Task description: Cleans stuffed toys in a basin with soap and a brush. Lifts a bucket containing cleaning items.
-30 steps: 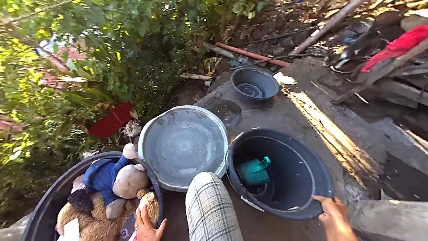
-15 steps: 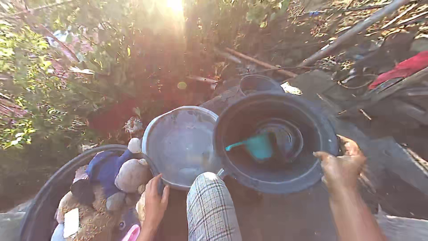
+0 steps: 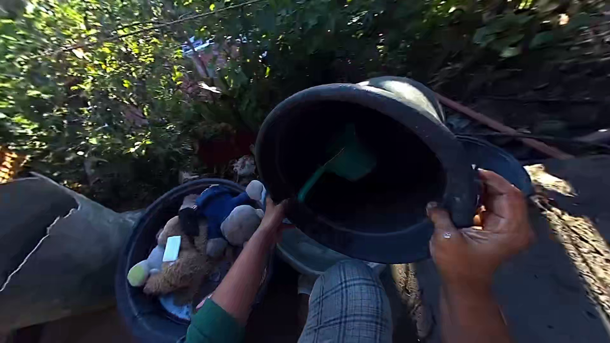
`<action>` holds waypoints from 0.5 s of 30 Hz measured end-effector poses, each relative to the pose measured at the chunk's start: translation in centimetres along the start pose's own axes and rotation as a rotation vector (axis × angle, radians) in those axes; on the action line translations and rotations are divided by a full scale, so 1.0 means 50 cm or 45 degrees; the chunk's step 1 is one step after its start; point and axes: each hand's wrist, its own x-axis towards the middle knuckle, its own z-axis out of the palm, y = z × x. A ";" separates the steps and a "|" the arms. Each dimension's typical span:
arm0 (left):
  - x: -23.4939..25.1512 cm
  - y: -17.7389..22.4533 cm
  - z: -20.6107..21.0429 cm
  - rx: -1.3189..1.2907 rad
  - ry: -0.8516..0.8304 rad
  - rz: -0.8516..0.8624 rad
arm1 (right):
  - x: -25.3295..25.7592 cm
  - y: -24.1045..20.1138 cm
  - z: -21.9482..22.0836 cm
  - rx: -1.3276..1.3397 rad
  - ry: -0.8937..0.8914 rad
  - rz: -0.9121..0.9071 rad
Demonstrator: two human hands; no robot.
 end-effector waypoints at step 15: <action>0.009 -0.019 -0.280 0.097 0.306 -0.399 | -0.164 -0.199 0.360 0.103 -0.329 -0.496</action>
